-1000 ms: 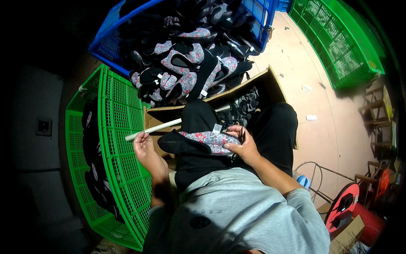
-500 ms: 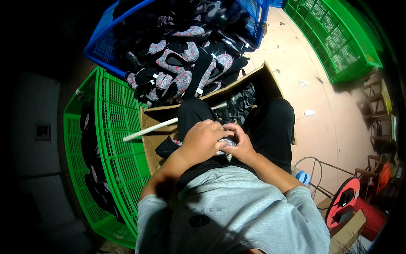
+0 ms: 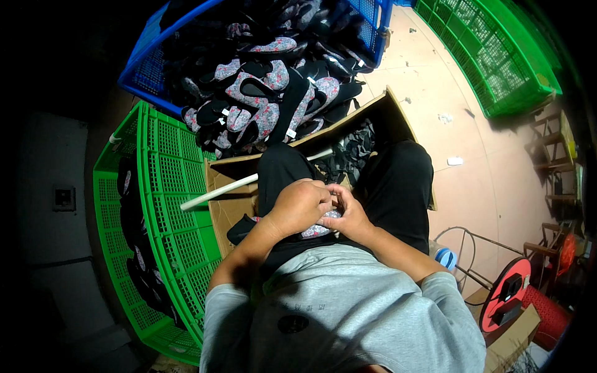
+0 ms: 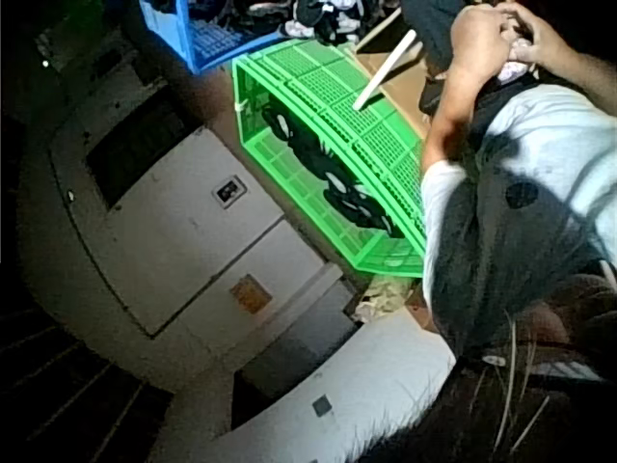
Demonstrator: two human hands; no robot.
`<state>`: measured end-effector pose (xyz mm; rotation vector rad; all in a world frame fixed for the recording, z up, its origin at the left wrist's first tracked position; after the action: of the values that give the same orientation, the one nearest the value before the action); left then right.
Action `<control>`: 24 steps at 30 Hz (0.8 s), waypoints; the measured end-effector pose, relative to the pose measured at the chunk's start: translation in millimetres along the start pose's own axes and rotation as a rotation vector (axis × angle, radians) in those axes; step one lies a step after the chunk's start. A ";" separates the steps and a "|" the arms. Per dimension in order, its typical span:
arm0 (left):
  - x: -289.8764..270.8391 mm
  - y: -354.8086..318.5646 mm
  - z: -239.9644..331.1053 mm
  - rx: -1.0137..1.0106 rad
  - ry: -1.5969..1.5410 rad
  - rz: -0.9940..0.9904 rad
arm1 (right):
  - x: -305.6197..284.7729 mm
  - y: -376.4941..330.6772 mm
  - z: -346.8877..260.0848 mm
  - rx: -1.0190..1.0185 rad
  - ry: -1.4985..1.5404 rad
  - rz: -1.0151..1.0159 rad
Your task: The person sits on the floor and repeatedly picks up patterned slippers from a blue crate. They inspect the slippers by hand, turning them over and checking the soles and straps, then place them into a cardboard box. The person also uses a handheld device to scan or record information during the process.
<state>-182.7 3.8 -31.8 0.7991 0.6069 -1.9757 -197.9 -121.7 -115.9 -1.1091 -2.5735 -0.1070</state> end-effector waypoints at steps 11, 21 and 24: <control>14.2 -18.8 -27.5 -0.138 -0.264 0.312 | -31.5 -5.2 11.2 0.155 0.037 -0.103; 27.7 -15.1 -40.6 -0.158 -0.332 0.265 | -29.3 -17.0 0.8 0.299 -0.058 -0.277; 29.2 -14.9 -39.2 -0.179 -0.320 0.236 | -28.2 -17.8 -2.9 0.386 -0.095 -0.306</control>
<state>-195.6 21.5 -78.0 0.4113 0.4676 -1.7550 -191.9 -154.1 -121.4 -0.5916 -2.6729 0.3626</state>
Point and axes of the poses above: each hand's wrist, its own y-axis towards the middle knuckle, its own x-axis out of the palm, z = x × y, the point moved 5 cm from there along y, towards the middle knuckle, and after that the axes turned 6 degrees about -z, right-handed, at the moved point
